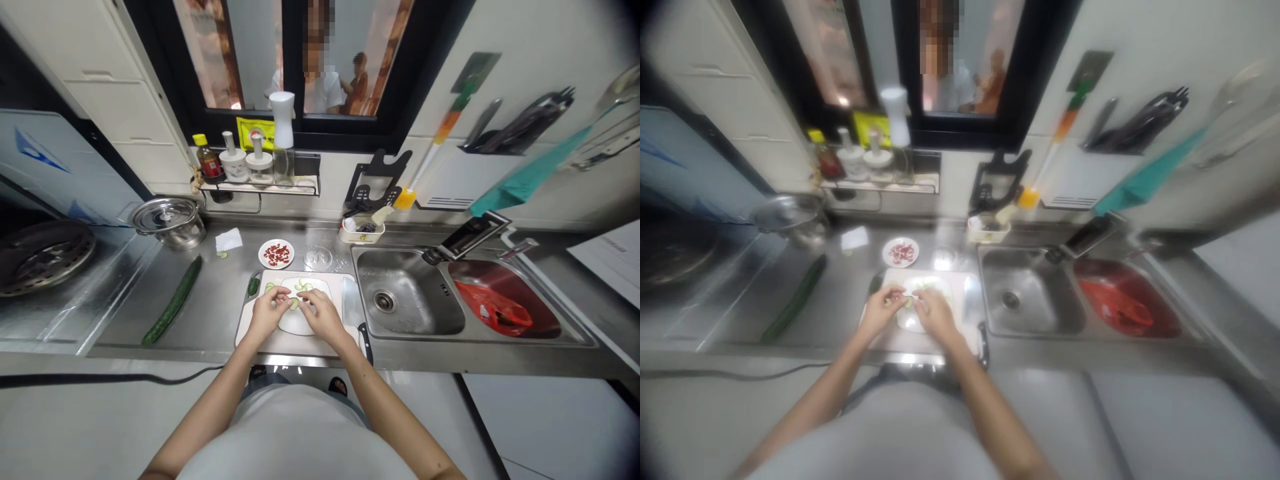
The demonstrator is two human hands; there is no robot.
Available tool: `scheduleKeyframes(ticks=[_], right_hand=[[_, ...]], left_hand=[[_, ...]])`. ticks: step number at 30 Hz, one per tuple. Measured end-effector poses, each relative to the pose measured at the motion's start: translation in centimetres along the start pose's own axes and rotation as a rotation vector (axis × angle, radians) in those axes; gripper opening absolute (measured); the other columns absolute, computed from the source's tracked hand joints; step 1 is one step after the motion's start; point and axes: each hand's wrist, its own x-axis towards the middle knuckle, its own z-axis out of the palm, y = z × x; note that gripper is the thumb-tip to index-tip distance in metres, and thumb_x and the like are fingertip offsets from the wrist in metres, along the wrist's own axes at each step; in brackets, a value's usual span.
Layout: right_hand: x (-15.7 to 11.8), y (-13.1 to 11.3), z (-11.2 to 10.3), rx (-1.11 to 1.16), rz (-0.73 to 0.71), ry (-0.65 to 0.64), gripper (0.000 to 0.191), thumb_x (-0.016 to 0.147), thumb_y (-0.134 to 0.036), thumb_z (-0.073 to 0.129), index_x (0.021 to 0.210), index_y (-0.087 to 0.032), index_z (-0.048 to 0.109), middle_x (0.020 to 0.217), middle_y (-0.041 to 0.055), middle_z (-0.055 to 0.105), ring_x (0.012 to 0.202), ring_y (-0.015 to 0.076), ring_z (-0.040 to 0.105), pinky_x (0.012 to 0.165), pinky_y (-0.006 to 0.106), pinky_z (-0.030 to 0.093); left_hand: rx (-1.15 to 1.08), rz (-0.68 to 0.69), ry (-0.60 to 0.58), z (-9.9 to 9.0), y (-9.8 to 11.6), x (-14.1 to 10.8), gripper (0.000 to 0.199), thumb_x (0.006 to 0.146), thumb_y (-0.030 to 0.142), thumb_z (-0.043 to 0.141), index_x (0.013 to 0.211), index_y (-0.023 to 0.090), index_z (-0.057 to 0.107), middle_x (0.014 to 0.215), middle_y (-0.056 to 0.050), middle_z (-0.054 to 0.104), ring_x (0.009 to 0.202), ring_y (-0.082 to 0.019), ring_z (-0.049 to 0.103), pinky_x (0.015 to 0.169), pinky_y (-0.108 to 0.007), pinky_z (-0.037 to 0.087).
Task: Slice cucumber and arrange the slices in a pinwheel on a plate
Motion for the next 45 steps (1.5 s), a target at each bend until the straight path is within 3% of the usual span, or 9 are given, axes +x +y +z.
scheduleKeyframes(ticks=[5, 8, 11, 16, 19, 27, 33, 38, 45], right_hand=[[0.5, -0.4, -0.6, -0.019, -0.061, -0.018, 0.017, 0.090, -0.027, 0.050, 0.093, -0.020, 0.066, 0.092, 0.0061, 0.064, 0.092, 0.0195, 0.055, 0.084, 0.034, 0.043], [0.6, -0.4, -0.9, -0.019, -0.058, 0.013, 0.016, 0.090, -0.027, 0.050, 0.088, -0.021, 0.065, 0.090, 0.0058, 0.064, 0.089, 0.0194, 0.055, 0.082, 0.033, 0.043], [0.6, -0.5, -1.4, -0.001, -0.066, 0.066, 0.017, 0.090, -0.026, 0.049, 0.087, -0.020, 0.065, 0.090, 0.0060, 0.064, 0.090, 0.0192, 0.055, 0.083, 0.033, 0.043], [0.6, -0.8, -2.2, 0.010, -0.113, 0.118, 0.020, 0.091, -0.027, 0.048, 0.090, -0.021, 0.067, 0.090, 0.0060, 0.065, 0.091, 0.0191, 0.056, 0.084, 0.034, 0.043], [0.5, -1.0, -2.6, -0.001, -0.153, 0.131, 0.021, 0.092, -0.027, 0.047, 0.093, -0.022, 0.067, 0.090, 0.0060, 0.065, 0.092, 0.0193, 0.055, 0.084, 0.035, 0.044], [0.7, -1.0, -3.5, -0.099, -0.272, 0.098, 0.021, 0.093, -0.026, 0.046, 0.098, -0.023, 0.066, 0.090, 0.0062, 0.063, 0.090, 0.0195, 0.054, 0.082, 0.036, 0.044], [0.6, -1.1, -3.6, -0.154, -0.308, 0.078, 0.021, 0.093, -0.027, 0.046, 0.099, -0.022, 0.065, 0.092, 0.0073, 0.063, 0.091, 0.0203, 0.053, 0.082, 0.036, 0.044], [0.6, -1.2, -3.9, -0.214, -0.312, 0.040, 0.022, 0.093, -0.025, 0.044, 0.100, -0.022, 0.065, 0.093, 0.0077, 0.062, 0.090, 0.0207, 0.052, 0.081, 0.035, 0.044], [0.8, -1.3, -4.1, -0.215, -0.339, -0.005, 0.022, 0.093, -0.024, 0.042, 0.096, -0.021, 0.064, 0.091, 0.0078, 0.062, 0.088, 0.0202, 0.051, 0.079, 0.035, 0.043]], left_hand=[[-0.011, 0.031, -0.054, 0.2, 0.5, -0.1, 0.027, 0.074, 0.035, 0.064, 0.095, 0.018, 0.066, 0.082, -0.004, 0.067, 0.078, -0.016, 0.060, 0.073, -0.026, 0.045], [-0.096, -0.025, -0.013, 0.6, 0.3, -0.2, 0.031, 0.073, 0.039, 0.065, 0.095, 0.018, 0.065, 0.081, -0.004, 0.067, 0.077, -0.016, 0.060, 0.070, -0.025, 0.044], [-0.241, -0.140, 0.015, 1.0, 0.4, -0.4, 0.036, 0.072, 0.047, 0.063, 0.091, 0.016, 0.063, 0.073, -0.004, 0.065, 0.071, -0.015, 0.059, 0.065, -0.024, 0.043], [-0.473, -0.414, -0.143, 1.4, 1.2, -0.6, 0.048, 0.070, 0.054, 0.063, 0.100, 0.016, 0.060, 0.073, -0.002, 0.064, 0.055, -0.008, 0.050, 0.048, -0.018, 0.029], [-0.577, -0.477, -0.194, 1.3, 2.0, -0.2, 0.051, 0.070, 0.053, 0.065, 0.105, 0.018, 0.058, 0.075, -0.001, 0.064, 0.054, -0.006, 0.048, 0.046, -0.015, 0.025], [-0.509, -0.420, -0.158, 0.9, 3.7, 0.9, 0.052, 0.062, 0.036, 0.072, 0.110, 0.019, 0.059, 0.070, 0.001, 0.063, 0.057, -0.007, 0.050, 0.047, -0.015, 0.029], [-0.416, -0.290, -0.142, 0.7, 3.1, 0.9, 0.053, 0.063, 0.042, 0.073, 0.109, 0.019, 0.061, 0.072, -0.001, 0.066, 0.062, -0.010, 0.056, 0.053, -0.018, 0.036], [-0.429, -0.222, -0.169, 0.6, 3.0, 0.8, 0.055, 0.062, 0.041, 0.076, 0.109, 0.018, 0.061, 0.071, 0.000, 0.067, 0.070, -0.012, 0.061, 0.066, -0.022, 0.044], [-0.409, -0.148, -0.173, 0.6, 3.3, 0.8, 0.051, 0.064, 0.038, 0.074, 0.108, 0.019, 0.057, 0.073, 0.002, 0.066, 0.072, -0.013, 0.062, 0.072, -0.024, 0.045]])
